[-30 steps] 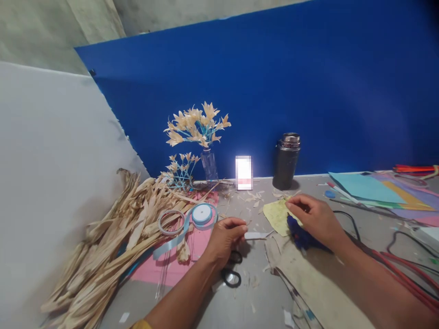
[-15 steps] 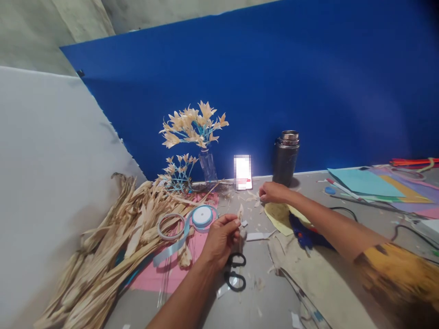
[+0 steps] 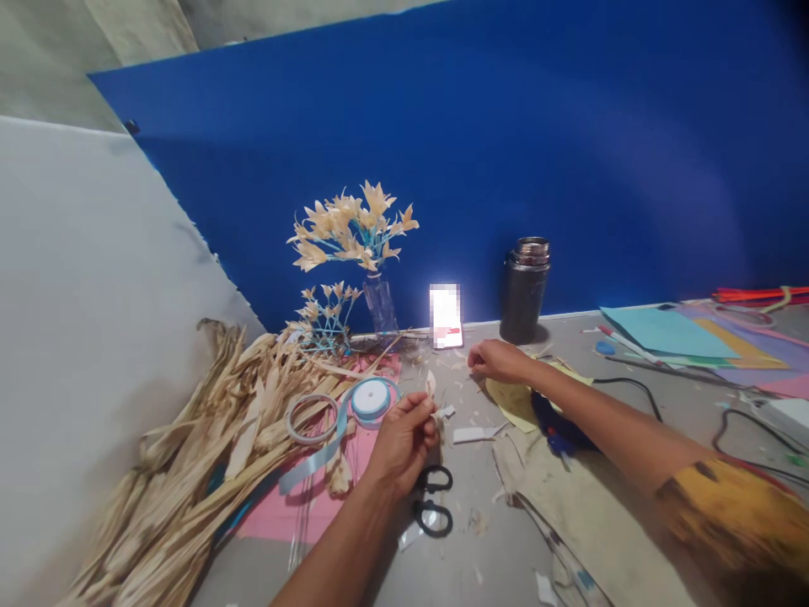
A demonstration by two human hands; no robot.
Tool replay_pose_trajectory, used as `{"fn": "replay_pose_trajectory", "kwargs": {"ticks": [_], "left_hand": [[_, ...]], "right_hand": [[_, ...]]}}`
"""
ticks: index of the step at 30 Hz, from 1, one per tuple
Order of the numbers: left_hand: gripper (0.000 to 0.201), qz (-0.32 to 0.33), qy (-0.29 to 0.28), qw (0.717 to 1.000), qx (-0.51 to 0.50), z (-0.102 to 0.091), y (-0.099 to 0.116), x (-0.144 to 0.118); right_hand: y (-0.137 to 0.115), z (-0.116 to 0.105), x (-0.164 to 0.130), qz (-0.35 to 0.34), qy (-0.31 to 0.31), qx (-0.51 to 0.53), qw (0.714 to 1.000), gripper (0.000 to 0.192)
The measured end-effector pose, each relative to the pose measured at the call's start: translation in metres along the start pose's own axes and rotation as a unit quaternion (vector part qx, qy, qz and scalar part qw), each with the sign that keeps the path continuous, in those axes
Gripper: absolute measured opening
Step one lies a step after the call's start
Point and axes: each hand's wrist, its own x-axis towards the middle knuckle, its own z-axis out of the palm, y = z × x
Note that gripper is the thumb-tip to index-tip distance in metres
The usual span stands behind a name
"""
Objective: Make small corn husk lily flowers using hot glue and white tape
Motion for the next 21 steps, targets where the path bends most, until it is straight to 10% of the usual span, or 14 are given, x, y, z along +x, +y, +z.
{"fn": "replay_pose_trajectory", "kwargs": {"ticks": [6,10,21], "left_hand": [[0.018,-0.072,0.045,0.996,-0.027,0.019,0.000,-0.006],[0.016,-0.075,0.035,0.997,-0.002,0.043,-0.003,-0.015],[0.042,-0.013,-0.052,0.997,0.049,0.064,-0.026,-0.018]], "right_hand": [[-0.035,-0.006,-0.073,-0.083,0.205,0.023,0.975,0.018],[-0.051,0.002,-0.113,-0.202,0.412,0.005,0.889,0.018],[-0.038,0.004,-0.141,-0.222,0.428,-0.062,0.874,0.019]]}}
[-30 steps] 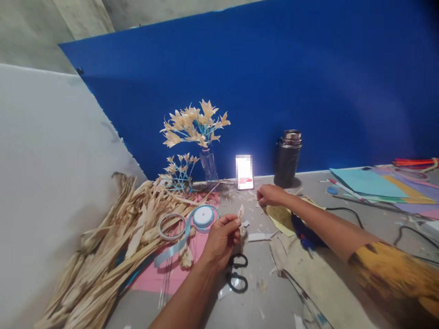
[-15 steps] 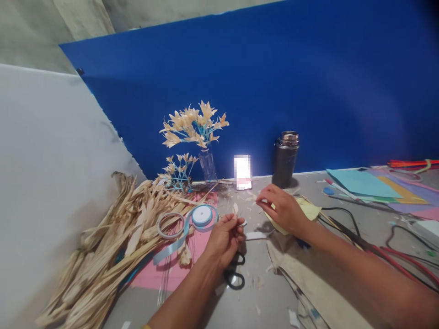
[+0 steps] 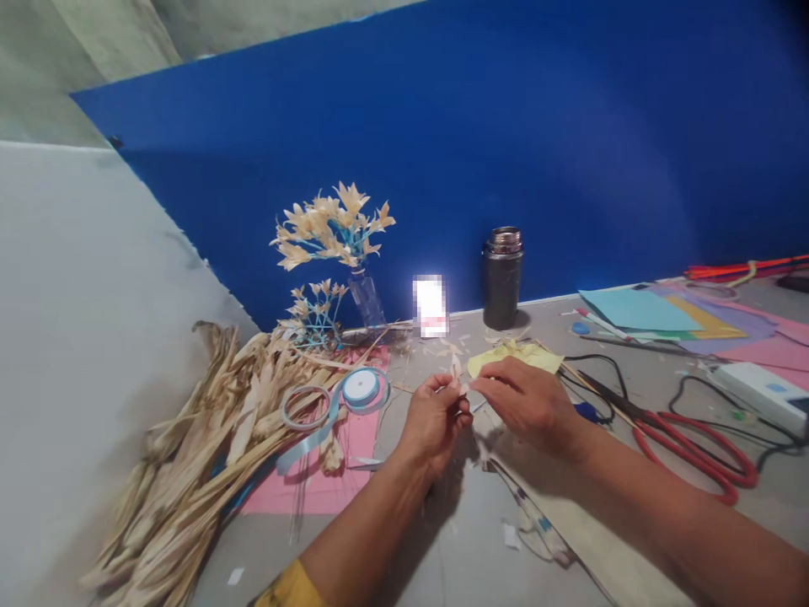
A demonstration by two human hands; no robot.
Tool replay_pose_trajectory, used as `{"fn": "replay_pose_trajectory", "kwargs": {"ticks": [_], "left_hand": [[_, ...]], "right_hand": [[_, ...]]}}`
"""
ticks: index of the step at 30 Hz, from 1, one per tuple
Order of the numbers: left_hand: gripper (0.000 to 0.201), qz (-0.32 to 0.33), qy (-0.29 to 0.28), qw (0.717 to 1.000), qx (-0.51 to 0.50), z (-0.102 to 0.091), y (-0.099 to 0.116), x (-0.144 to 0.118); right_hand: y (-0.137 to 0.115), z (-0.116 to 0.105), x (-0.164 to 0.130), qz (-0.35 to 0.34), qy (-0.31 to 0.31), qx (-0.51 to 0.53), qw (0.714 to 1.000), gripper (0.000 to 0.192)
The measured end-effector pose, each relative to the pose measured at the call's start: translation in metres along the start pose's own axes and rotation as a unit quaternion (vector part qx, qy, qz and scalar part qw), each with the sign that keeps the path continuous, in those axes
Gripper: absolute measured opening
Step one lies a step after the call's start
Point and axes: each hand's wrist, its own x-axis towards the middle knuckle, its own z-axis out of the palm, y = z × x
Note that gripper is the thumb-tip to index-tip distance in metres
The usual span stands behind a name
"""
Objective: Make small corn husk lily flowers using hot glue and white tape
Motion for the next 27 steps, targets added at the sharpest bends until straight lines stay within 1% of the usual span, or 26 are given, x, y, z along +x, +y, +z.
{"fn": "replay_pose_trajectory", "kwargs": {"ticks": [2,4,6,8,9,11,13,16,20,22,24,27], "left_hand": [[0.040,0.033,0.019,0.998,0.048,-0.002,0.003,0.008],[0.035,0.073,0.045,0.991,0.103,-0.005,0.006,0.020],[0.031,0.079,0.058,0.986,0.136,-0.007,0.006,0.036],[0.027,0.070,0.063,0.982,0.166,-0.008,0.003,0.054],[0.026,0.070,0.066,0.979,0.182,-0.008,0.001,0.064],[0.023,0.081,0.074,0.971,0.212,-0.005,-0.005,0.082],[0.020,0.097,0.076,0.963,0.240,-0.002,-0.010,0.098],[0.018,0.108,0.073,0.952,0.275,0.001,-0.018,0.113],[0.017,0.113,0.073,0.943,0.305,-0.004,-0.025,0.120],[0.019,0.112,0.072,0.940,0.313,-0.007,-0.027,0.121],[0.020,0.110,0.071,0.939,0.317,-0.010,-0.027,0.121],[0.020,0.109,0.073,0.939,0.317,-0.010,-0.026,0.120]], "right_hand": [[0.013,-0.011,-0.010,0.056,-0.042,-0.025,0.997,0.018],[0.028,-0.024,-0.023,0.123,-0.123,-0.055,0.983,0.016],[0.040,-0.034,-0.036,0.169,-0.215,-0.081,0.958,0.019],[0.046,-0.039,-0.044,0.189,-0.297,-0.102,0.930,0.023],[0.047,-0.041,-0.047,0.193,-0.327,-0.109,0.919,0.024],[0.047,-0.041,-0.048,0.191,-0.357,-0.114,0.907,0.024],[0.046,-0.039,-0.048,0.185,-0.363,-0.107,0.907,0.025],[0.044,-0.035,-0.051,0.174,-0.348,-0.096,0.916,0.026],[0.045,-0.030,-0.062,0.173,-0.322,-0.079,0.927,0.029],[0.048,-0.027,-0.068,0.193,-0.309,-0.065,0.929,0.030],[0.055,-0.026,-0.075,0.223,-0.274,-0.059,0.934,0.031],[0.071,-0.027,-0.084,0.281,-0.196,-0.058,0.938,0.030]]}}
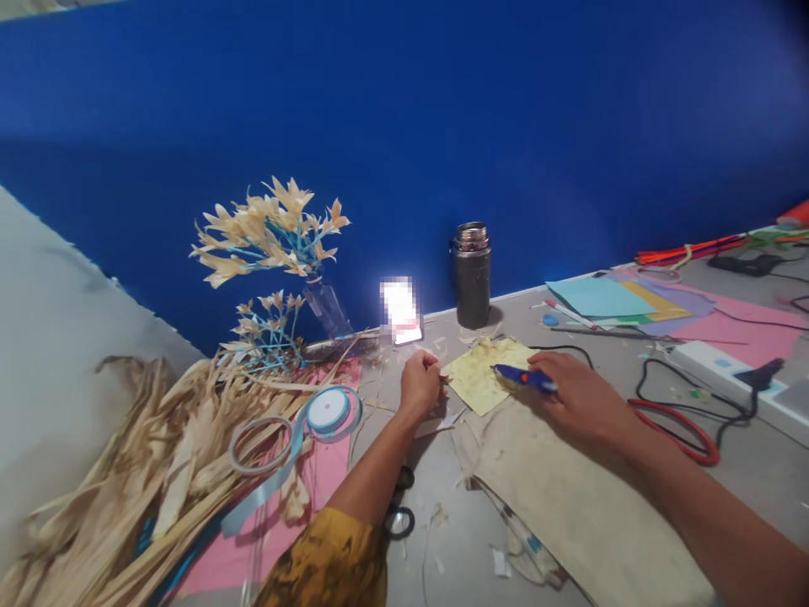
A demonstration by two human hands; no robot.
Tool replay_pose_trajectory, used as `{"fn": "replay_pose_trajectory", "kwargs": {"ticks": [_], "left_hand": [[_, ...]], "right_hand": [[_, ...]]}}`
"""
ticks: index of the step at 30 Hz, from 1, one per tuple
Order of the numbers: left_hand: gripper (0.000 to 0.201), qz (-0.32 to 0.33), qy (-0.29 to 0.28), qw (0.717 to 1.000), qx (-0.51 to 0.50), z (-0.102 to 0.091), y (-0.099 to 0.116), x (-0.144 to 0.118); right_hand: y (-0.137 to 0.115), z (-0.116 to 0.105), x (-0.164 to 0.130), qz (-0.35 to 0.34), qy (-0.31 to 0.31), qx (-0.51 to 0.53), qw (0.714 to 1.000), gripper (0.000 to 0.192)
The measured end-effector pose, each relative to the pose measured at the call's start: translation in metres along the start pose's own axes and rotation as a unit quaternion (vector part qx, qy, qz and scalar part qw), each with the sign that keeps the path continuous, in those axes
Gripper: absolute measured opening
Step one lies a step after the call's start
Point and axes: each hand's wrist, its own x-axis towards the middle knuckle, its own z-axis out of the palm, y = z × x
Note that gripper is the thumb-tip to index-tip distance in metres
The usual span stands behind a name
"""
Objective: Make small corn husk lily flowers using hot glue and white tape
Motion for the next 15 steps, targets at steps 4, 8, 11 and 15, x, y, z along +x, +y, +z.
{"fn": "replay_pose_trajectory", "kwargs": {"ticks": [4,8,11,15], "left_hand": [[0.019,0.002,0.015,1.000,-0.028,0.002,0.001,-0.001],[0.020,0.029,0.030,0.996,-0.080,0.001,0.008,0.000],[0.021,0.048,0.021,0.992,-0.114,-0.002,0.015,0.001],[0.025,0.058,-0.003,0.989,-0.135,-0.004,0.021,-0.001]], "right_hand": [[0.016,-0.013,0.010,0.106,0.034,0.071,0.991,0.026],[-0.002,-0.034,0.027,0.050,-0.029,0.203,0.978,0.029],[-0.026,-0.036,0.036,-0.012,-0.047,0.233,0.971,0.034],[-0.040,-0.021,0.039,-0.066,-0.027,0.213,0.974,0.025]]}}
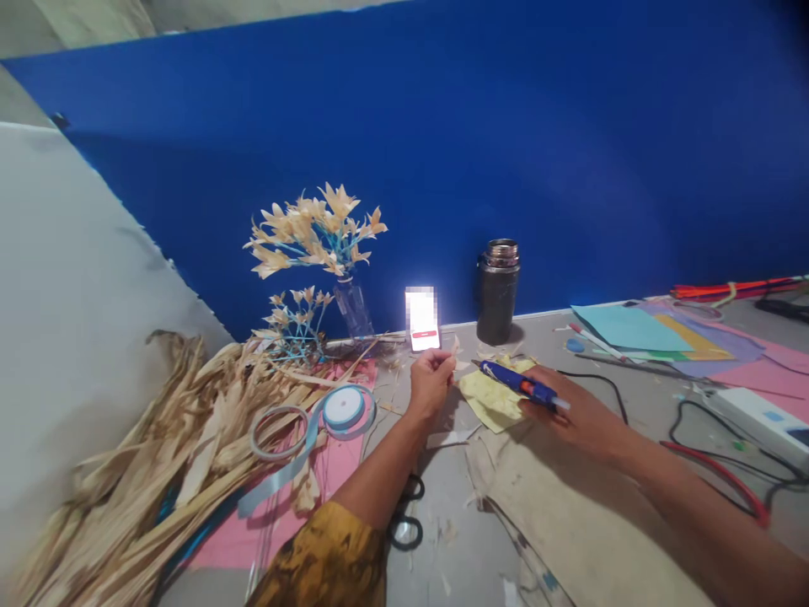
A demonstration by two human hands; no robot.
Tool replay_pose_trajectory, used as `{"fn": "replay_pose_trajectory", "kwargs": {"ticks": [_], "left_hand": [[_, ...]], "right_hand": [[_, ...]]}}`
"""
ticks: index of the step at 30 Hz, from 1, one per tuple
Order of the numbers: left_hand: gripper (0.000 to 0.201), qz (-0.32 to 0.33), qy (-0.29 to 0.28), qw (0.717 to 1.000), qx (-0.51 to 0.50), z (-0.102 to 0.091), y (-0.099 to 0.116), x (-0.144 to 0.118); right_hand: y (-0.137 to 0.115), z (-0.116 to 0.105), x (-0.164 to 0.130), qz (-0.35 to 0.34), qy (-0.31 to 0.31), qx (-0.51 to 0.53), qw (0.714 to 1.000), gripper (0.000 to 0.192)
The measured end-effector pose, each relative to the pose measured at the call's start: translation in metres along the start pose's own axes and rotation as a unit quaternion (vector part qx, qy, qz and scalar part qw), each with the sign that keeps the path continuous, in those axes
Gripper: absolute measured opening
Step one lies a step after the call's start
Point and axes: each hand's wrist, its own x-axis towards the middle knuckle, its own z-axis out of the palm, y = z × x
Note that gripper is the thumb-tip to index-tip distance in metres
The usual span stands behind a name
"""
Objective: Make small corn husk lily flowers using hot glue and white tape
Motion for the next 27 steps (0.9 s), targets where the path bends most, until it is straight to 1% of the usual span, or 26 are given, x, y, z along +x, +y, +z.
{"fn": "replay_pose_trajectory", "kwargs": {"ticks": [3,6,9,12,17,19,23,27], "left_hand": [[0.026,0.001,-0.009,1.000,-0.010,0.001,0.001,-0.002],[0.026,-0.006,-0.014,1.000,-0.014,0.002,0.002,-0.003],[0.025,-0.015,-0.020,1.000,-0.013,0.002,0.004,-0.004],[0.025,-0.018,-0.015,1.000,-0.012,0.002,0.004,-0.004],[0.023,-0.012,0.003,1.000,-0.015,0.003,0.004,-0.004],[0.026,-0.012,0.007,1.000,-0.016,0.004,0.005,-0.004],[0.029,-0.023,0.004,1.000,-0.018,0.005,0.007,-0.006],[0.029,-0.030,-0.001,0.999,-0.021,0.004,0.008,-0.007]], "right_hand": [[0.005,0.010,-0.002,-0.015,0.006,-0.019,1.000,0.020],[0.008,0.013,-0.004,-0.032,0.007,-0.023,0.999,0.019],[0.009,0.014,-0.005,-0.036,-0.001,-0.031,0.999,0.018],[0.009,0.014,-0.005,-0.026,-0.010,-0.049,0.998,0.019],[0.006,0.011,-0.008,-0.024,0.022,-0.047,0.998,0.019],[0.005,0.012,-0.009,-0.030,0.022,-0.043,0.998,0.020],[0.006,0.015,-0.009,-0.034,0.009,-0.052,0.998,0.021],[0.011,0.015,-0.011,-0.028,0.036,-0.057,0.997,0.017]]}}
